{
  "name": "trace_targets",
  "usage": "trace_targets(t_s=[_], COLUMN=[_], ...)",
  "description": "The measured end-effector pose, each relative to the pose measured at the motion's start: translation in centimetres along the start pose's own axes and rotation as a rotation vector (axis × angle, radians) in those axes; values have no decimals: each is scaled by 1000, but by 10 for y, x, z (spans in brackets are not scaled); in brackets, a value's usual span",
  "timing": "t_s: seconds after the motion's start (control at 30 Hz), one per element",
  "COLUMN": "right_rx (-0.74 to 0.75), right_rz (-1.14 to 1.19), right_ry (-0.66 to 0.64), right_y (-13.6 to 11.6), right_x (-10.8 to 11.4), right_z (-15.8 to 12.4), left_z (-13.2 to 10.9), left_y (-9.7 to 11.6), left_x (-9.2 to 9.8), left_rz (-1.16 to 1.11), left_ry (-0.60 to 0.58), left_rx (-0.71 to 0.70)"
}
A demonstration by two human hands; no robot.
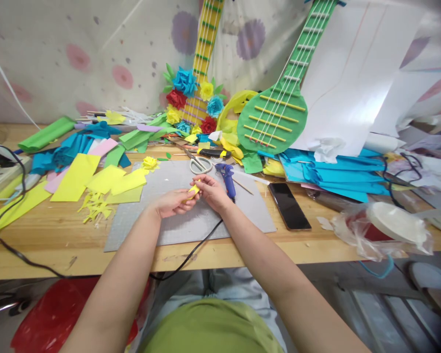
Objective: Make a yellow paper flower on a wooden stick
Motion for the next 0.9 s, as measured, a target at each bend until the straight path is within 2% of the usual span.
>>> trace_targets(t_s=[0.13,0.3,0.63,0.77,0.9], right_rx=[13,36,21,-46,-90], right_rz=[-60,-174,-89,-246,-524], right_ry=[34,79,281,329,363], right_y=[2,2,7,5,-10], right_x=[4,2,16,14,11], right_z=[2,4,14,20,25], left_z=[2,6,10,8,3], left_y=[-1,9,14,16,19], left_x=[3,18,28,36,41], left_rz=[44,8,16,18,16], left_ry=[31,153,234,305,354], left_rx=[-6,-118,-219,-236,-222])
Point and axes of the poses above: each hand's wrist, its own z-axis towards the middle knuckle, its own x-axis out of the back of the hand, y = z × x, the point moved 10 cm from there along z, towards the middle knuckle, and after that the axes turned 8 degrees about -z, right-handed, at the moved point
